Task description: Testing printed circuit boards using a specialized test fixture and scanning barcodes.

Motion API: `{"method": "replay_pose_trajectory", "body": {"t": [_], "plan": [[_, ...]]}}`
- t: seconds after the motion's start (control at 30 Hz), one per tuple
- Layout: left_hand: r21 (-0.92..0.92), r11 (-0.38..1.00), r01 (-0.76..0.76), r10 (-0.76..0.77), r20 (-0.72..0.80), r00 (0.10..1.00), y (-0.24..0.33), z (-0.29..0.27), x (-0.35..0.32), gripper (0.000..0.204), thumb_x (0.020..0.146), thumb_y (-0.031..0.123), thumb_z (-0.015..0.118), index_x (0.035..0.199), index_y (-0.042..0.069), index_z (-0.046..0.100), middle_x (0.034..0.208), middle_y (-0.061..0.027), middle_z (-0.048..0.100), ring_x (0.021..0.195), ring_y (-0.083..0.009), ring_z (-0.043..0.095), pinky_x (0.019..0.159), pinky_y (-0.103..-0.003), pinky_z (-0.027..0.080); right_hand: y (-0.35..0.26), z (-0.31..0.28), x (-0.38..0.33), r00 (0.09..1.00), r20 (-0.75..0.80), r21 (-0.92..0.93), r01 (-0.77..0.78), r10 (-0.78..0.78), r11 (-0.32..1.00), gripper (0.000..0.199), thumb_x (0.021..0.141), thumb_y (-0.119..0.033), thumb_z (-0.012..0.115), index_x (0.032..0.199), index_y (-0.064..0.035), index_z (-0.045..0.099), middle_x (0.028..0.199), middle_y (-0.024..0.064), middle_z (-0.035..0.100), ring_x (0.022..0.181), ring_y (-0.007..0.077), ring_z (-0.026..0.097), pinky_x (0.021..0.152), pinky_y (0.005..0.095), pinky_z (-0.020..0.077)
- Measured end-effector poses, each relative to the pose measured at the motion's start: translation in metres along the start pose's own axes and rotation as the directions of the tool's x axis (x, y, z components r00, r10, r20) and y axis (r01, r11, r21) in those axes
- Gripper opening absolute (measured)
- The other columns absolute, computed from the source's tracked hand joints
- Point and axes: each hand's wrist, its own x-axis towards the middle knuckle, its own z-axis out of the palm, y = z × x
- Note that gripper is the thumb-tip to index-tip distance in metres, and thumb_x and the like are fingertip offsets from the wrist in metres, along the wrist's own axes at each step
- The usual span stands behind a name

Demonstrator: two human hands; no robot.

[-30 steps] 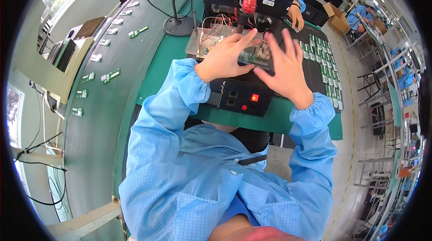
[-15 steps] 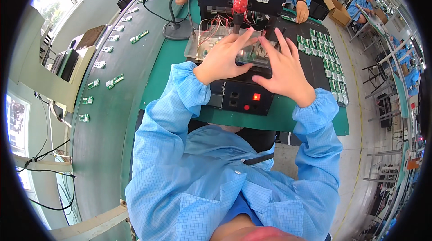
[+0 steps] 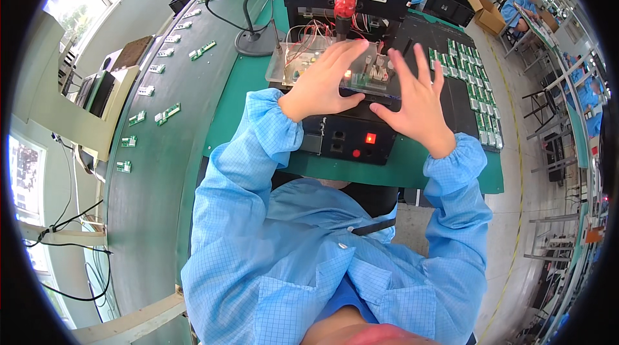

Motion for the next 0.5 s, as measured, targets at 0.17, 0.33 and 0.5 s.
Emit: {"method": "replay_pose_trajectory", "body": {"t": [0.17,0.33,0.5], "plan": [[0.02,0.999,-0.028,0.028,0.007,1.0,0.0,0.002,0.001,0.098,0.069,0.016,0.086,0.153,0.004,0.037,0.148,-0.0189,0.049,0.137,-0.0407,0.046,0.112,-0.047,0.044,0.001,-0.009,0.007,0.998,-0.045,-0.032,0.046,-0.047,0.998,0.11,0.075,-0.053,0.082,0.159,-0.004,0.03,0.145,0.0105,0.059,0.155,0.0385,0.022,0.119,0.0687,0.0067],[0.032,0.998,-0.055,0.056,-0.031,0.998,-0.002,0.004,0.0,0.096,0.068,0.015,0.087,0.152,0.005,0.04,0.146,-0.0182,0.051,0.135,-0.0407,0.049,0.11,-0.046,0.046,-0.002,0.003,0.012,0.997,-0.038,-0.006,0.068,-0.068,0.998,0.104,0.078,-0.056,0.079,0.157,-0.0033,0.036,0.135,0.0107,0.066,0.153,0.0373,0.027,0.119,0.0675,0.0101],[0.035,0.999,0.003,-0.006,0.073,0.997,-0.003,0.004,0.0,0.096,0.07,0.018,0.087,0.153,0.008,0.04,0.149,-0.0193,0.049,0.136,-0.0405,0.048,0.111,-0.046,0.045,-0.005,0.013,0.006,0.995,-0.02,-0.035,0.094,-0.095,0.995,0.098,0.079,-0.057,0.078,0.152,-0.0017,0.042,0.126,0.0135,0.069,0.149,0.0347,0.035,0.119,0.0655,0.0136]]}}
